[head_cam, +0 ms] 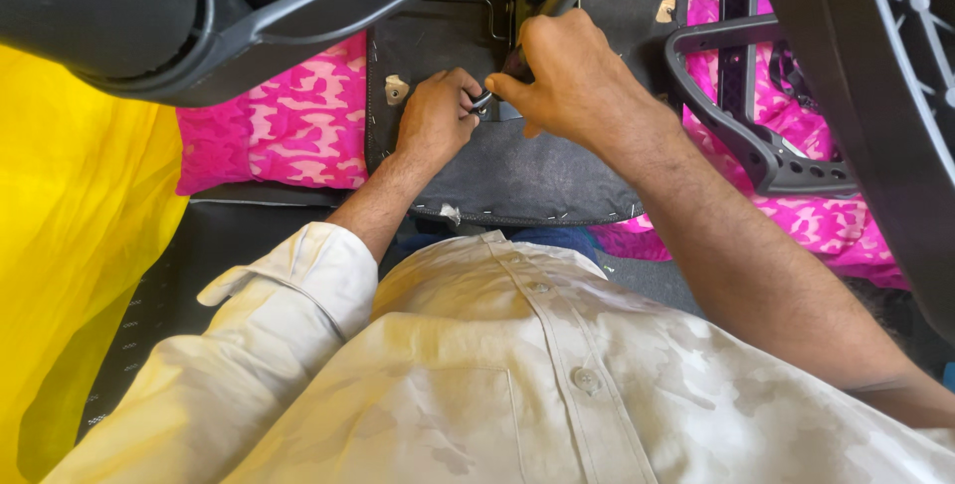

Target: The person uses a screwdriver to tighten screws into the underside of an office chair base, securing the central column and mounting plate. They reposition the chair base and continue fastening multiple screws to complete the assembly.

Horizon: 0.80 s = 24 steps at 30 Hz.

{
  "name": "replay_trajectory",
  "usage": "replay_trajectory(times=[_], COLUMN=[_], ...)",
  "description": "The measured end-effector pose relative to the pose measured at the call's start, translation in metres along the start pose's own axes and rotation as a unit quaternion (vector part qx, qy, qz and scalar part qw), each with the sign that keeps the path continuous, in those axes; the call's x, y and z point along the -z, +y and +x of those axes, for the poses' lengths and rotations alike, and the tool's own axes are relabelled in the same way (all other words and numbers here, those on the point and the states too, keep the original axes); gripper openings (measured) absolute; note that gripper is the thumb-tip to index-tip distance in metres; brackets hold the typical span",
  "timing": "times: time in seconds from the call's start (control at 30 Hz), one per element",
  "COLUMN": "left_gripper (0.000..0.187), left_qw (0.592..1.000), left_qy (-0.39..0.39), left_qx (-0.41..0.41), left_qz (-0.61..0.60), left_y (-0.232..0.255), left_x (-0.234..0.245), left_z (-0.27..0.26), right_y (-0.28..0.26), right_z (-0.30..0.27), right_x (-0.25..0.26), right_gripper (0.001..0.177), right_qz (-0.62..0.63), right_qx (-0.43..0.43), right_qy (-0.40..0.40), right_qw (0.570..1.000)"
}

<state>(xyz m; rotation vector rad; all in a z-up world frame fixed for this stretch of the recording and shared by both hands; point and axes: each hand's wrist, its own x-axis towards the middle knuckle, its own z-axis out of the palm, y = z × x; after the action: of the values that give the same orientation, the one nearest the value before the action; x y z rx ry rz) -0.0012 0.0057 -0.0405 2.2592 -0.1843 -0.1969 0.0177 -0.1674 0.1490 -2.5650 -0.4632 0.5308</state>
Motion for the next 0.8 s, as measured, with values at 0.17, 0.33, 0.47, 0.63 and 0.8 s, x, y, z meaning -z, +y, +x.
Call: replay_trajectory(times=[0.17, 0.33, 0.47, 0.63, 0.8], left_gripper=[0.031, 0.031, 0.026, 0.025, 0.026], left_qw=[0.999, 0.993, 0.988, 0.993, 0.996], left_qy=[-0.001, -0.070, -0.097, -0.097, -0.087], left_qx=[-0.026, -0.001, 0.034, 0.043, 0.024], left_qz=[-0.047, -0.096, -0.119, -0.051, 0.001], left_y=[-0.012, -0.024, -0.023, -0.013, -0.005], left_x=[-0.003, 0.010, 0.015, 0.018, 0.018], left_z=[0.009, 0.013, 0.016, 0.019, 0.019], right_y=[-0.009, -0.010, 0.000, 0.043, 0.105], right_z=[0.002, -0.005, -0.019, -0.029, -0.035], right_x=[-0.003, -0.001, 0.010, 0.021, 0.001], right_gripper=[0.040, 0.029, 0.034, 0.036, 0.044], right_qz=[-0.009, 0.005, 0.052, 0.185, 0.374], right_qx=[0.005, 0.028, 0.019, -0.088, -0.174], right_qy=[0.035, 0.020, 0.041, 0.085, 0.245], right_qw=[0.999, 0.999, 0.998, 0.975, 0.878])
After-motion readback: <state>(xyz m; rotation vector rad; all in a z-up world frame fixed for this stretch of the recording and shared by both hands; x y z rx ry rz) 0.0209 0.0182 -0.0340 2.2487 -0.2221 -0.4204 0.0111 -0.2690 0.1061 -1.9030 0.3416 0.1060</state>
